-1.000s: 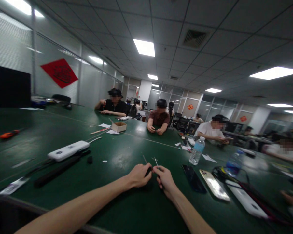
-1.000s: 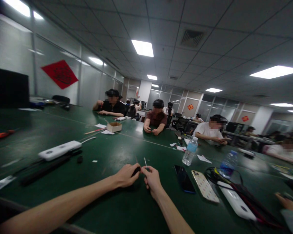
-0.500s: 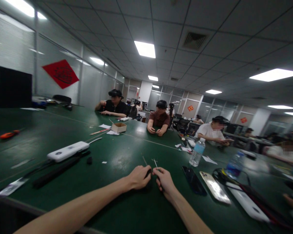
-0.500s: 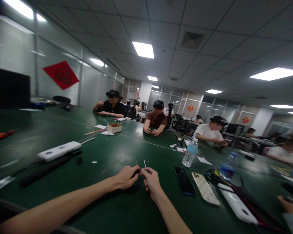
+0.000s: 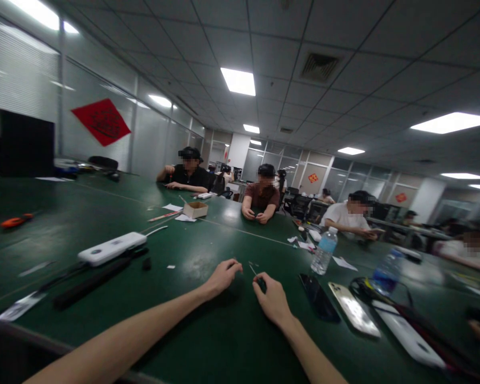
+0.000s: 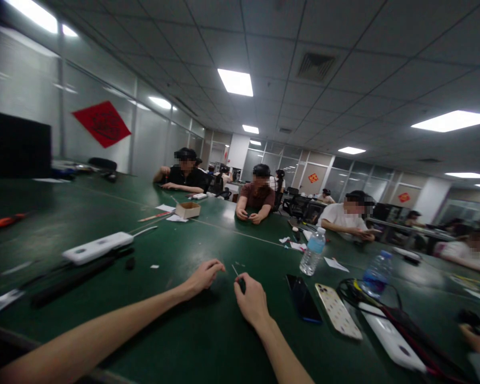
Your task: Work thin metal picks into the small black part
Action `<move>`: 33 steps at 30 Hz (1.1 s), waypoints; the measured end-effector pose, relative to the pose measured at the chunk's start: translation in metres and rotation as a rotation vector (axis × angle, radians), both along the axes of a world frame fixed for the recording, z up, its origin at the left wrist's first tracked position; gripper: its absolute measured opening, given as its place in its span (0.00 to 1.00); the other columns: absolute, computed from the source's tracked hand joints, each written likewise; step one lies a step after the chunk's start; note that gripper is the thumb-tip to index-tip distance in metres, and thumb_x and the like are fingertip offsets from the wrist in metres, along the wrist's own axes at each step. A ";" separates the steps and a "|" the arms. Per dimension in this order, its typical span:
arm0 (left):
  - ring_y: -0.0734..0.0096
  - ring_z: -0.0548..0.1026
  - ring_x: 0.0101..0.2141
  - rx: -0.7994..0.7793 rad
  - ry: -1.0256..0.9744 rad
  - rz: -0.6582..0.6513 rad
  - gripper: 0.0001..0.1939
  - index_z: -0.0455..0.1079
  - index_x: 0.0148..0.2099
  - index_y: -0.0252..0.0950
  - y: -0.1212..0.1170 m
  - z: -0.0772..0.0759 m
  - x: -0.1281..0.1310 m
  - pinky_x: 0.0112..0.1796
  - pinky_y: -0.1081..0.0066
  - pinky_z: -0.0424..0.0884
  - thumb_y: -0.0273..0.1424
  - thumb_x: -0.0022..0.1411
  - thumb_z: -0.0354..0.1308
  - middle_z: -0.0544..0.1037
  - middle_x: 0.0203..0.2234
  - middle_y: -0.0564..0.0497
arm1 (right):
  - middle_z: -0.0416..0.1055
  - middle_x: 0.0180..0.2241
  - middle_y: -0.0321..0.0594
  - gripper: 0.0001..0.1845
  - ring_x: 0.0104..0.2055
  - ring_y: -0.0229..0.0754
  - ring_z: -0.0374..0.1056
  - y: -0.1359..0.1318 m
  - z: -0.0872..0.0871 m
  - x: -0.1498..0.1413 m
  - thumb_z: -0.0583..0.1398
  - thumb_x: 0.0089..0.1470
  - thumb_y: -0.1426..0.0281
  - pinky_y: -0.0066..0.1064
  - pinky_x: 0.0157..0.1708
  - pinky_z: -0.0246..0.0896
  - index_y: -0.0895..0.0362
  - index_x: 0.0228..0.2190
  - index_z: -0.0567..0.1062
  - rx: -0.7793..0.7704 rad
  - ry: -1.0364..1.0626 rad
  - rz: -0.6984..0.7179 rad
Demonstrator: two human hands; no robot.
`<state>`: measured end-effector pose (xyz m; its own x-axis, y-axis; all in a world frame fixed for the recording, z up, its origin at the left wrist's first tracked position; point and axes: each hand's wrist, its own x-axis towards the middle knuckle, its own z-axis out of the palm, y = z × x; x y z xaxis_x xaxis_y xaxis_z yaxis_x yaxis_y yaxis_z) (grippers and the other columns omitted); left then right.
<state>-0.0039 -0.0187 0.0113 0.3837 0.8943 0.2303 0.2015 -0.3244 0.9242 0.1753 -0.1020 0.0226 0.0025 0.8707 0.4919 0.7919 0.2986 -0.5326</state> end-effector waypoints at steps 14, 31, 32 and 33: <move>0.81 0.54 0.14 -0.142 -0.146 -0.087 0.12 0.66 0.38 0.34 0.012 -0.015 0.002 0.15 0.79 0.49 0.34 0.53 0.49 0.55 0.13 0.61 | 0.72 0.35 0.38 0.12 0.36 0.40 0.68 -0.003 -0.001 -0.003 0.50 0.56 0.64 0.28 0.35 0.57 0.53 0.38 0.71 -0.029 -0.190 -0.020; 0.81 0.52 0.13 -0.194 -0.184 -0.181 0.11 0.65 0.36 0.35 0.017 -0.016 0.001 0.15 0.79 0.46 0.35 0.52 0.51 0.54 0.12 0.61 | 0.72 0.33 0.37 0.11 0.35 0.40 0.68 -0.009 0.006 -0.007 0.51 0.56 0.64 0.27 0.35 0.56 0.52 0.37 0.71 -0.012 -0.200 -0.005; 0.82 0.51 0.13 -0.208 -0.196 -0.186 0.12 0.66 0.36 0.35 0.016 -0.016 0.000 0.16 0.79 0.45 0.38 0.53 0.51 0.53 0.12 0.61 | 0.72 0.33 0.37 0.11 0.35 0.40 0.68 -0.009 0.006 -0.007 0.51 0.56 0.64 0.27 0.35 0.56 0.52 0.37 0.71 -0.007 -0.202 -0.006; 0.82 0.50 0.13 -0.223 -0.211 -0.192 0.14 0.66 0.36 0.35 0.016 -0.015 0.000 0.16 0.79 0.45 0.41 0.54 0.50 0.52 0.13 0.61 | 0.72 0.33 0.37 0.11 0.35 0.40 0.68 -0.010 0.007 -0.008 0.51 0.57 0.63 0.27 0.35 0.56 0.52 0.37 0.71 -0.003 -0.204 -0.004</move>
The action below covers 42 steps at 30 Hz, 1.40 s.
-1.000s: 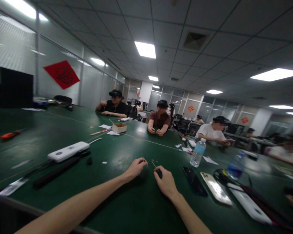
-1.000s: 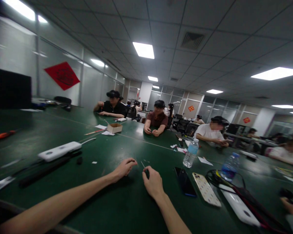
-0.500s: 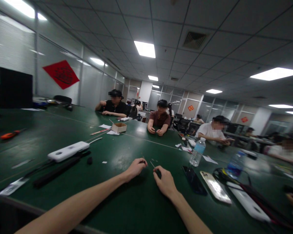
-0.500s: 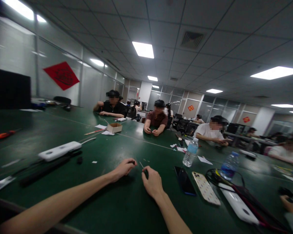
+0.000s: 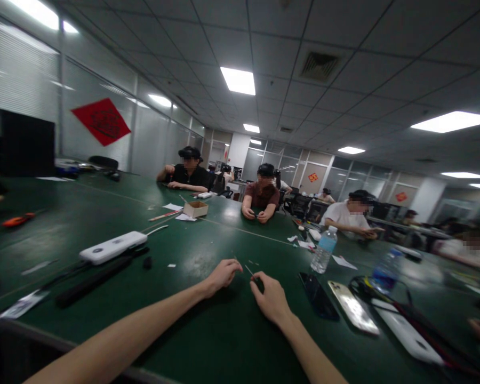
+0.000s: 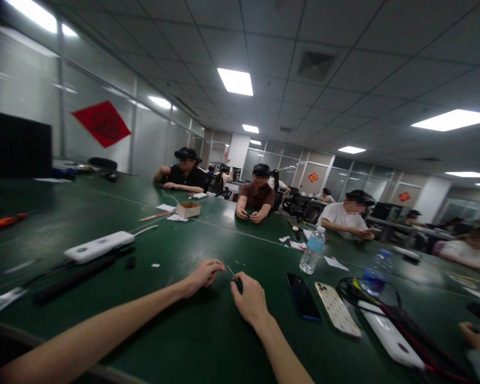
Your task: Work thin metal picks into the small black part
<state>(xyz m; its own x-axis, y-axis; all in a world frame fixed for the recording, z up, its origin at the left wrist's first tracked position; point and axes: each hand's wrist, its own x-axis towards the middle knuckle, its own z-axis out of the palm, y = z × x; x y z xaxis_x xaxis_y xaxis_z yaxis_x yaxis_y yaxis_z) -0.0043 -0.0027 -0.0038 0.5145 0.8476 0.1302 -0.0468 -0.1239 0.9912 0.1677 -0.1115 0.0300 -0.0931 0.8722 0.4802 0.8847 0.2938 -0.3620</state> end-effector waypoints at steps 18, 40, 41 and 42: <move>0.83 0.43 0.14 -0.149 -0.087 -0.081 0.27 0.66 0.35 0.33 -0.003 0.006 -0.005 0.17 0.79 0.41 0.52 0.55 0.41 0.49 0.14 0.62 | 0.72 0.39 0.39 0.17 0.39 0.41 0.68 -0.007 0.006 -0.008 0.47 0.59 0.62 0.30 0.40 0.59 0.52 0.42 0.71 -0.021 -0.063 0.060; 0.83 0.45 0.15 -0.132 -0.104 -0.094 0.28 0.65 0.37 0.33 -0.012 0.014 -0.005 0.17 0.79 0.42 0.53 0.56 0.40 0.51 0.17 0.61 | 0.71 0.39 0.41 0.18 0.40 0.42 0.67 -0.005 0.003 -0.009 0.47 0.60 0.63 0.31 0.42 0.59 0.53 0.43 0.71 -0.021 -0.047 0.080; 0.83 0.45 0.15 -0.133 -0.098 -0.083 0.28 0.65 0.37 0.33 -0.013 0.015 -0.005 0.17 0.79 0.42 0.53 0.56 0.40 0.50 0.17 0.61 | 0.71 0.39 0.41 0.18 0.40 0.42 0.67 -0.004 0.003 -0.009 0.47 0.60 0.63 0.31 0.42 0.59 0.53 0.43 0.71 -0.019 -0.044 0.082; 0.83 0.45 0.15 -0.135 -0.091 -0.070 0.28 0.65 0.37 0.33 -0.014 0.016 -0.005 0.17 0.79 0.42 0.53 0.56 0.40 0.50 0.16 0.61 | 0.72 0.39 0.41 0.18 0.40 0.42 0.67 -0.004 0.002 -0.008 0.46 0.60 0.63 0.31 0.42 0.59 0.53 0.43 0.71 -0.018 -0.041 0.084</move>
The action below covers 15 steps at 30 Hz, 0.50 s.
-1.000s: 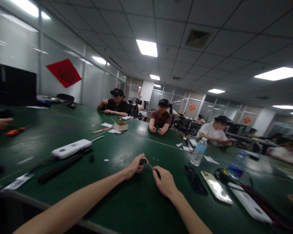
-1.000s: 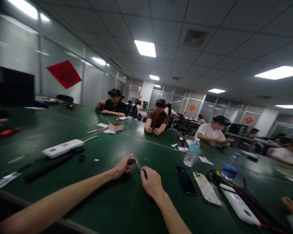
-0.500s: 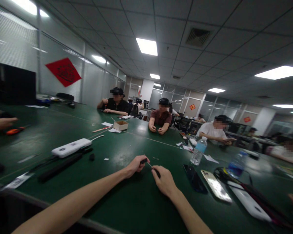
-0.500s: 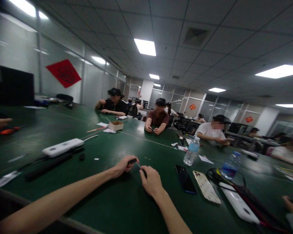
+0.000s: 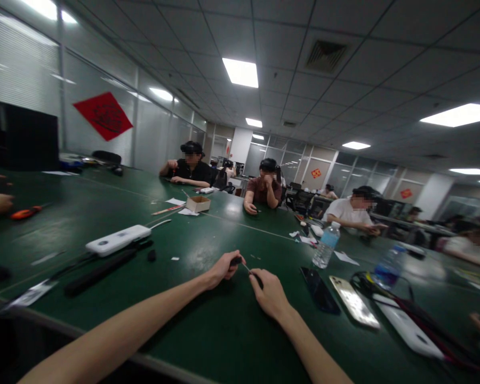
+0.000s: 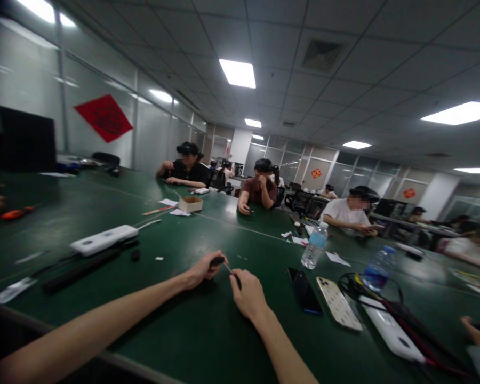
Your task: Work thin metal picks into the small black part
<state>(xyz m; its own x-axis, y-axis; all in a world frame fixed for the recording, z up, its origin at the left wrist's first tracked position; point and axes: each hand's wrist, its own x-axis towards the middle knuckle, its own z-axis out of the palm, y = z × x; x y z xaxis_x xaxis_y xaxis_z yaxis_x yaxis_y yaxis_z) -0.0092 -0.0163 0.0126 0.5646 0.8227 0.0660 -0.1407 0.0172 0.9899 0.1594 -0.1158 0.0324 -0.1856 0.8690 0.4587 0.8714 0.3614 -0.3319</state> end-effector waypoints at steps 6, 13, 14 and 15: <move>0.83 0.44 0.15 -0.006 0.013 0.001 0.28 0.66 0.37 0.33 -0.002 0.002 -0.001 0.17 0.79 0.42 0.54 0.56 0.40 0.50 0.16 0.61 | 0.72 0.39 0.41 0.18 0.40 0.42 0.67 0.000 0.001 0.001 0.46 0.60 0.63 0.31 0.41 0.59 0.54 0.43 0.72 -0.012 0.012 -0.006; 0.83 0.46 0.15 0.015 0.018 0.033 0.29 0.66 0.37 0.32 0.000 0.000 -0.001 0.17 0.79 0.44 0.53 0.57 0.38 0.50 0.16 0.61 | 0.72 0.38 0.41 0.18 0.40 0.43 0.68 0.004 -0.003 0.000 0.46 0.60 0.63 0.31 0.41 0.59 0.53 0.42 0.72 -0.005 0.034 0.038; 0.82 0.48 0.15 0.031 0.044 0.035 0.30 0.67 0.37 0.32 0.000 0.000 -0.001 0.17 0.78 0.45 0.53 0.57 0.38 0.51 0.16 0.61 | 0.72 0.37 0.41 0.19 0.39 0.43 0.68 0.006 -0.004 0.000 0.46 0.60 0.63 0.31 0.41 0.59 0.53 0.42 0.72 -0.010 0.041 0.042; 0.82 0.49 0.15 0.051 0.071 0.044 0.30 0.67 0.37 0.32 0.001 0.000 0.000 0.18 0.78 0.46 0.53 0.57 0.37 0.51 0.16 0.60 | 0.73 0.37 0.41 0.19 0.39 0.43 0.68 0.009 -0.006 0.001 0.45 0.60 0.63 0.31 0.41 0.59 0.53 0.42 0.72 -0.008 0.045 0.043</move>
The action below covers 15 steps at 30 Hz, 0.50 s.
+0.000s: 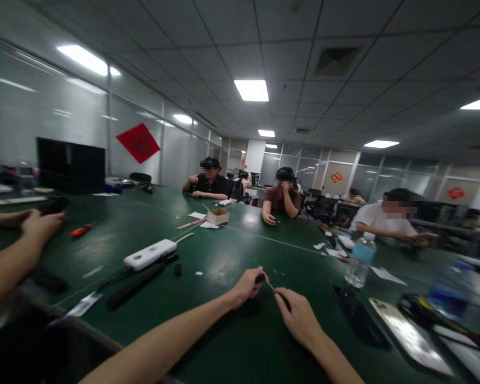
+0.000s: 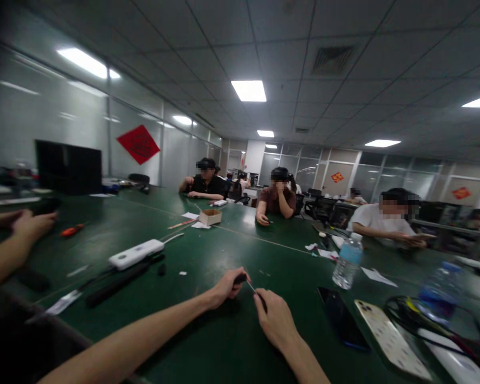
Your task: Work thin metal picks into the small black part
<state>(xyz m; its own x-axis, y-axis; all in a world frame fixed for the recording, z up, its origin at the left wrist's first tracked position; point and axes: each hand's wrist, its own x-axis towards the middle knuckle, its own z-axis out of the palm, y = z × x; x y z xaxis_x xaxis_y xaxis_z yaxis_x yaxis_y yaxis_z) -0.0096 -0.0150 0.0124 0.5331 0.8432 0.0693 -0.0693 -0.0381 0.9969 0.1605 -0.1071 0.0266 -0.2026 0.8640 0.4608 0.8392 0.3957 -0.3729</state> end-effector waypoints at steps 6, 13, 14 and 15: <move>0.78 0.54 0.17 0.201 0.137 0.091 0.25 0.68 0.37 0.33 0.000 -0.004 0.004 0.20 0.76 0.53 0.46 0.61 0.37 0.55 0.15 0.58 | 0.73 0.36 0.40 0.18 0.37 0.42 0.69 0.009 -0.010 0.007 0.47 0.59 0.62 0.31 0.40 0.60 0.51 0.43 0.72 -0.007 -0.037 0.008; 0.72 0.65 0.31 0.565 0.389 0.110 0.20 0.69 0.36 0.33 0.004 -0.007 0.001 0.33 0.74 0.60 0.37 0.62 0.38 0.70 0.28 0.51 | 0.73 0.35 0.43 0.19 0.35 0.43 0.69 0.023 -0.026 0.017 0.48 0.58 0.59 0.33 0.37 0.60 0.52 0.42 0.73 -0.054 -0.115 -0.004; 0.72 0.65 0.32 0.601 0.408 0.104 0.20 0.69 0.36 0.33 0.005 -0.009 0.001 0.35 0.74 0.60 0.36 0.63 0.38 0.71 0.30 0.51 | 0.73 0.35 0.44 0.19 0.35 0.43 0.69 0.024 -0.028 0.018 0.48 0.58 0.59 0.34 0.38 0.59 0.53 0.42 0.73 -0.060 -0.115 0.000; 0.72 0.66 0.33 0.620 0.417 0.108 0.20 0.69 0.36 0.33 0.006 -0.010 0.001 0.35 0.74 0.60 0.36 0.63 0.38 0.71 0.31 0.50 | 0.73 0.35 0.45 0.19 0.35 0.44 0.69 0.026 -0.030 0.019 0.48 0.58 0.59 0.35 0.38 0.59 0.53 0.42 0.73 -0.070 -0.118 0.005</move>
